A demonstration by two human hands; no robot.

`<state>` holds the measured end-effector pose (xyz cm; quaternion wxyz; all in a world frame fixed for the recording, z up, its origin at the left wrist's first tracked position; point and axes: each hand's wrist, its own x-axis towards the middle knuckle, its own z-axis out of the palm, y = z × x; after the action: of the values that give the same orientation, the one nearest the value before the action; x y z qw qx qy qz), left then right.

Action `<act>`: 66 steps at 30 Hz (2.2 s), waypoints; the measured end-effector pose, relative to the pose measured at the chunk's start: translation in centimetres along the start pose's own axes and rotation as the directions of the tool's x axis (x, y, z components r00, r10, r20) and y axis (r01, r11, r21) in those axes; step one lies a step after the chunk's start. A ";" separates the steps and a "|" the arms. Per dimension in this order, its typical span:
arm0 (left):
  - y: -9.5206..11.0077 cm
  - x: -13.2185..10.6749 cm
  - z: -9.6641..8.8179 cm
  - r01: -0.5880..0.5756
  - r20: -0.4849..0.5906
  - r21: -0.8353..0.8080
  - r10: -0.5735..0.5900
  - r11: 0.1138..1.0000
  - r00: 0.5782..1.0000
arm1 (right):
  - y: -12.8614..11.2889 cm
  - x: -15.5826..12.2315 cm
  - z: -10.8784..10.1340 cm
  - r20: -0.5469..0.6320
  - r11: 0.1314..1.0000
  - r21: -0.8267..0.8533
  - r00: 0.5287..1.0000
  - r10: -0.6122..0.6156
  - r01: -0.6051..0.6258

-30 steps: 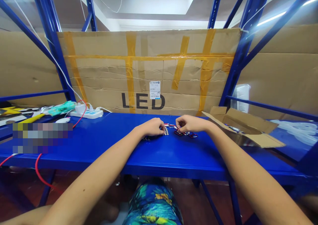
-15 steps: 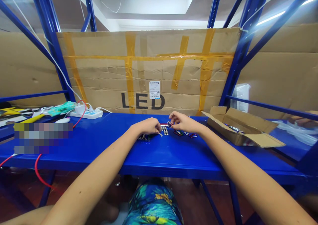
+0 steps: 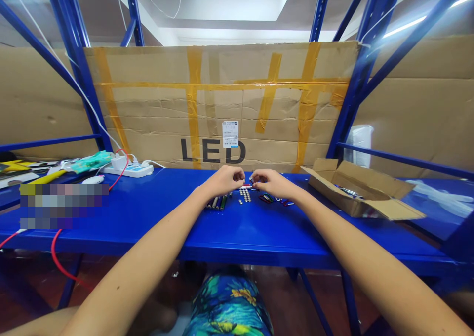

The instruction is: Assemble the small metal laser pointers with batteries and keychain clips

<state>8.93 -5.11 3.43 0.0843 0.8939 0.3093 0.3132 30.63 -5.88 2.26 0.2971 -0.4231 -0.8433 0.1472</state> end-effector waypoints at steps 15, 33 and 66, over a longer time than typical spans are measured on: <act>0.5 0.1 0.4 -0.116 -0.056 0.025 0.118 0.993 0.992 | 0.1 0.1 0.2 0.008 0.999 0.003 0.999 -0.038 0.038; -0.3 -0.3 0.7 0.052 0.437 0.114 -0.097 0.992 0.894 | -1.0 -0.4 -0.3 0.019 0.995 -0.090 0.998 -0.053 0.054; 0.9 -0.6 0.4 0.006 0.434 0.235 -0.110 0.972 0.894 | -0.9 -0.5 -0.4 0.063 0.997 -0.073 0.998 -0.023 0.027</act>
<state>9.25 -6.19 3.08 0.0588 0.9357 0.3425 0.0609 30.57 -6.79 2.87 0.2569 -0.4184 -0.8621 0.1251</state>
